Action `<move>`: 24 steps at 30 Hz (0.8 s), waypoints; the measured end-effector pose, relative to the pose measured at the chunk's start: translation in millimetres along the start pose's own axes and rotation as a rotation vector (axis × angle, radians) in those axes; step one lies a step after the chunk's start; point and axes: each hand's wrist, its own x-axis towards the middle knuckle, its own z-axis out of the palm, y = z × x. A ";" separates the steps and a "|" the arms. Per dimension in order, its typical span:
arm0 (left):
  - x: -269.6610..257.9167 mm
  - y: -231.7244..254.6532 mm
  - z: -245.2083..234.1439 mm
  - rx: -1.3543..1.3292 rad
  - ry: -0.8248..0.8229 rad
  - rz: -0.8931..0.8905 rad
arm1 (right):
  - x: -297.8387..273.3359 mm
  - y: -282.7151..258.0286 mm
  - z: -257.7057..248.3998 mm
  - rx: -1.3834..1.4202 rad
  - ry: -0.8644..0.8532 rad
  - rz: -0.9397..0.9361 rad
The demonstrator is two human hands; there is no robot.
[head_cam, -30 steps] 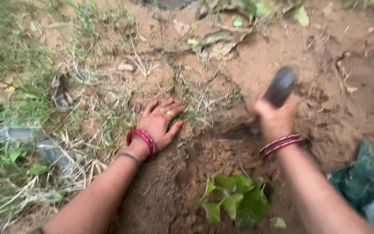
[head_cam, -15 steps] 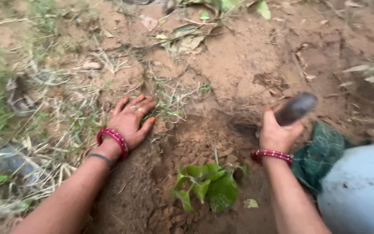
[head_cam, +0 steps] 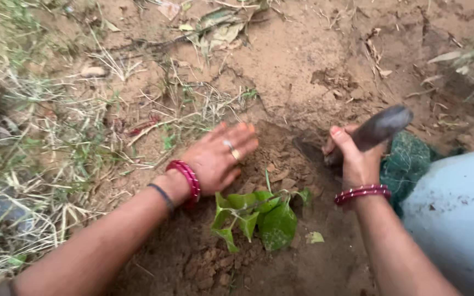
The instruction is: The person plants a small leafy shrub into the soil by digging a hole using a hand trowel, placing the plant into the hole, and then packing the surrounding dirt by hand.
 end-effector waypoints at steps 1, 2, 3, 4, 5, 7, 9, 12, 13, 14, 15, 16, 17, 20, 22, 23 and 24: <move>3.4 1.8 9.6 -0.005 0.005 0.003 | 6.2 -5.2 -2.4 -0.007 0.003 -0.002; 4.5 5.0 19.2 0.010 -0.225 -0.006 | 11.7 -9.5 -3.4 0.065 -0.077 -0.010; 4.0 5.8 26.9 0.030 -0.462 -0.020 | 15.5 -12.5 -1.6 0.143 -0.157 -0.013; 4.8 5.5 33.3 0.028 -0.462 -0.018 | 20.4 -17.5 -1.7 0.141 -0.155 -0.012; 2.9 5.0 38.1 0.047 -0.490 -0.041 | 24.5 -22.6 -1.9 0.213 -0.132 0.001; -1.6 3.6 44.7 0.066 -0.530 -0.062 | 29.3 -27.4 2.1 0.291 -0.104 0.024; -5.2 1.7 48.0 0.014 -0.372 -0.065 | 29.9 -21.0 9.4 0.462 -0.063 -0.088; 1.5 0.6 47.7 -0.024 -0.377 -0.079 | 12.6 14.6 38.2 0.184 -0.140 -0.182; 4.9 2.6 46.5 -0.022 -0.370 -0.071 | 12.8 23.1 48.8 0.241 -0.169 -0.134; 4.9 5.2 43.7 -0.089 -0.435 -0.129 | 20.5 22.6 43.5 0.237 -0.164 -0.142; 2.3 5.7 38.9 -0.151 -0.505 -0.196 | 29.2 20.0 40.0 0.176 -0.129 -0.061; 2.3 4.8 34.4 -0.144 -0.503 -0.197 | 34.8 16.1 36.0 0.115 -0.095 0.021; 1.5 6.5 31.4 -0.130 -0.454 -0.189 | 33.1 12.5 28.8 0.114 -0.092 0.026; 6.2 8.9 25.4 -0.132 -0.409 -0.209 | 32.1 5.1 11.2 0.452 -0.002 0.081; -2.4 14.3 19.3 -0.154 -0.444 -0.235 | 5.5 11.5 7.9 0.255 0.059 -0.133; 4.0 14.5 19.0 -0.153 -0.472 -0.262 | 4.1 10.9 3.6 0.248 0.062 -0.145; 10.1 14.4 19.0 -0.151 -0.499 -0.289 | 3.4 10.1 0.5 0.209 0.127 -0.074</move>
